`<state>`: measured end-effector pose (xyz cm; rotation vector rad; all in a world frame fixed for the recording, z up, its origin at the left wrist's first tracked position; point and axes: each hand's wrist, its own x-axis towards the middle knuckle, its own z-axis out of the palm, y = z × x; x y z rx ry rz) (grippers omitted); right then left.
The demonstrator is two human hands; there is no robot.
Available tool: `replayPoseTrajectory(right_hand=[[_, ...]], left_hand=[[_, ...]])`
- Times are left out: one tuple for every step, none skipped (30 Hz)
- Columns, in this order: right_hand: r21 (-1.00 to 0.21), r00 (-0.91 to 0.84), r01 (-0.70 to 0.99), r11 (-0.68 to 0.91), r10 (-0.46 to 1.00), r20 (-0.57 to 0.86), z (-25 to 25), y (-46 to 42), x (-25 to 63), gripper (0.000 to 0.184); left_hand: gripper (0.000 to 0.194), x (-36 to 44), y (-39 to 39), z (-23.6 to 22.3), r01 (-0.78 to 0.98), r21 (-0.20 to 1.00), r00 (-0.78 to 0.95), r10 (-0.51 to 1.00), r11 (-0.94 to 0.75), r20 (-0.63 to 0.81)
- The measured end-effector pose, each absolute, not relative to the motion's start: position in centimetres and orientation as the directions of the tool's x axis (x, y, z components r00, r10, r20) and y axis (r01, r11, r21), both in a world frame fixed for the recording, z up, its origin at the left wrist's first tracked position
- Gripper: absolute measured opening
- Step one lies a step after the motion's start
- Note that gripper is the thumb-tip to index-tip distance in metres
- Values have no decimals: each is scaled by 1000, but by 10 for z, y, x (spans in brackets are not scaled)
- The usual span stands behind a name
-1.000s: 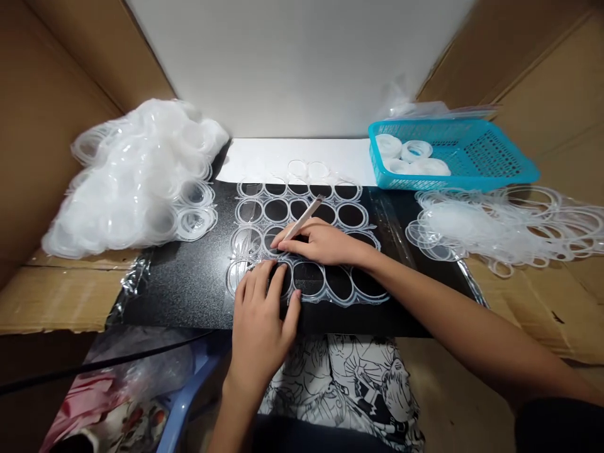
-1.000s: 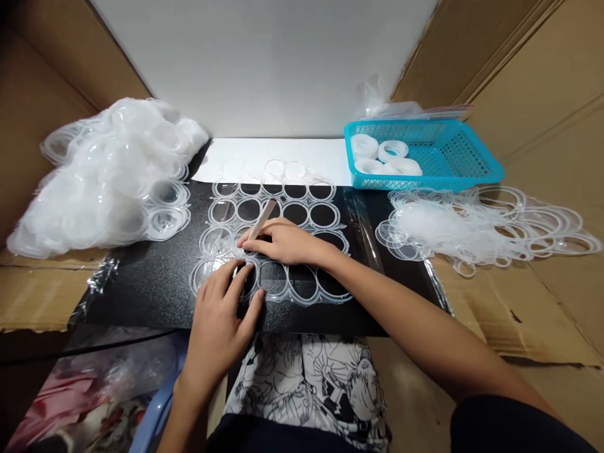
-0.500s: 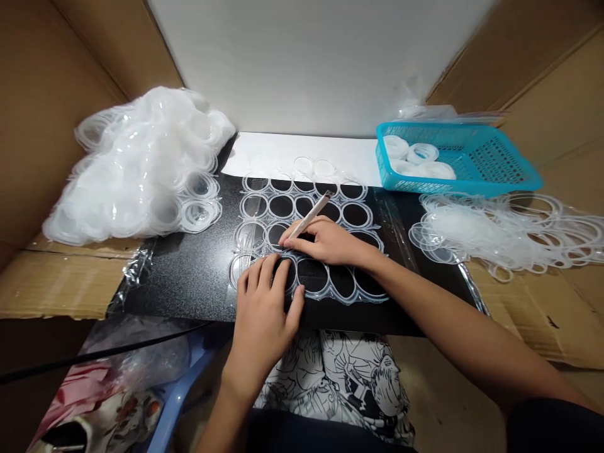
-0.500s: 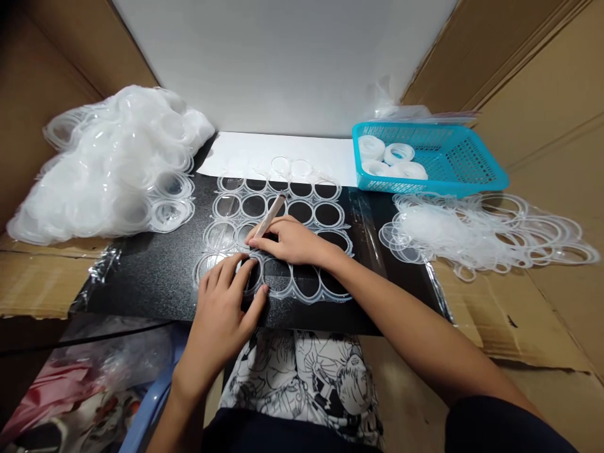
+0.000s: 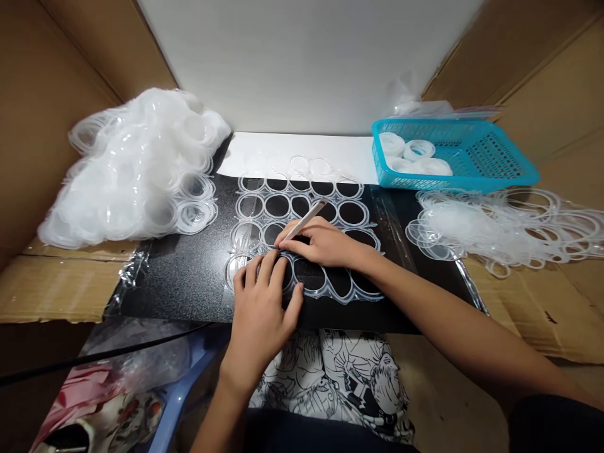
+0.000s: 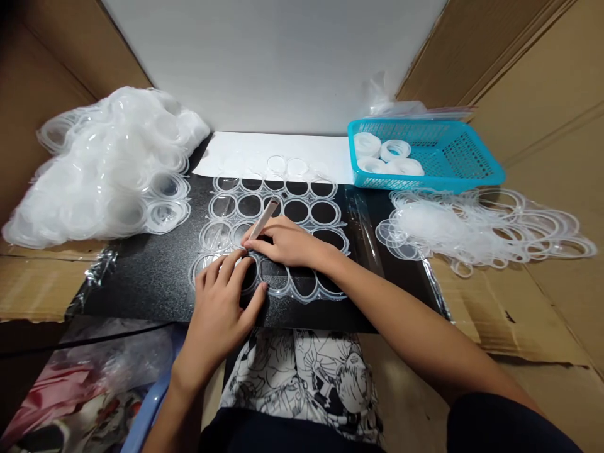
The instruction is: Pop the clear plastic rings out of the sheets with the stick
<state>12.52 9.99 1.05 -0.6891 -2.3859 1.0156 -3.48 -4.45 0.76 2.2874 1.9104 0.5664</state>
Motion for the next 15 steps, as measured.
replayPoseTrajectory(right_hand=[[-729, -786, 237, 642, 568, 245, 9, 100, 125, 22], [-693, -798, 210, 690, 531, 287, 7, 99, 125, 24], [-643, -808, 189, 742, 490, 328, 5, 99, 125, 25], [-579, -817, 180, 795, 449, 363, 2, 98, 124, 25], [-506, -825, 189, 842, 416, 384, 0, 97, 124, 26], [-430, -832, 211, 878, 393, 392, -1, 97, 123, 27], [-357, -838, 240, 903, 378, 393, -2, 97, 123, 27], [-291, -844, 271, 918, 372, 387, -2, 97, 122, 27], [-232, -846, 306, 923, 375, 378, -1, 97, 121, 27], [-179, -845, 342, 922, 385, 370, 2, 98, 120, 27], [-134, -841, 377, 916, 400, 364, 5, 100, 118, 28], [-96, -835, 411, 907, 416, 360, 9, 103, 116, 30], [-67, -826, 444, 894, 437, 357, 14, 107, 114, 31], [-48, -813, 477, 878, 461, 354, 19, 113, 112, 33], [-39, -796, 511, 859, 490, 355, 24, 121, 110, 35]], left_hand=[[37, -35, -43, 7, 927, 312, 143, 966, -207, 214], [38, -35, -42, 7, 927, 311, 146, 966, -210, 215], [39, -36, -41, 7, 925, 314, 148, 965, -212, 214], [40, -37, -39, 7, 923, 321, 148, 966, -212, 213], [40, -37, -38, 7, 920, 330, 146, 966, -211, 212], [40, -38, -38, 7, 917, 339, 145, 967, -211, 211], [39, -39, -37, 7, 914, 345, 145, 967, -212, 208], [38, -39, -38, 7, 913, 349, 147, 967, -213, 207], [37, -39, -38, 7, 912, 349, 147, 967, -214, 207], [36, -40, -39, 6, 913, 346, 149, 966, -216, 210], [35, -40, -40, 6, 914, 342, 150, 965, -218, 215], [34, -40, -41, 6, 914, 339, 151, 964, -221, 220], [34, -40, -42, 6, 914, 339, 150, 963, -221, 224], [34, -40, -43, 6, 914, 340, 149, 963, -221, 225], [33, -39, -44, 6, 913, 342, 150, 963, -222, 224]])
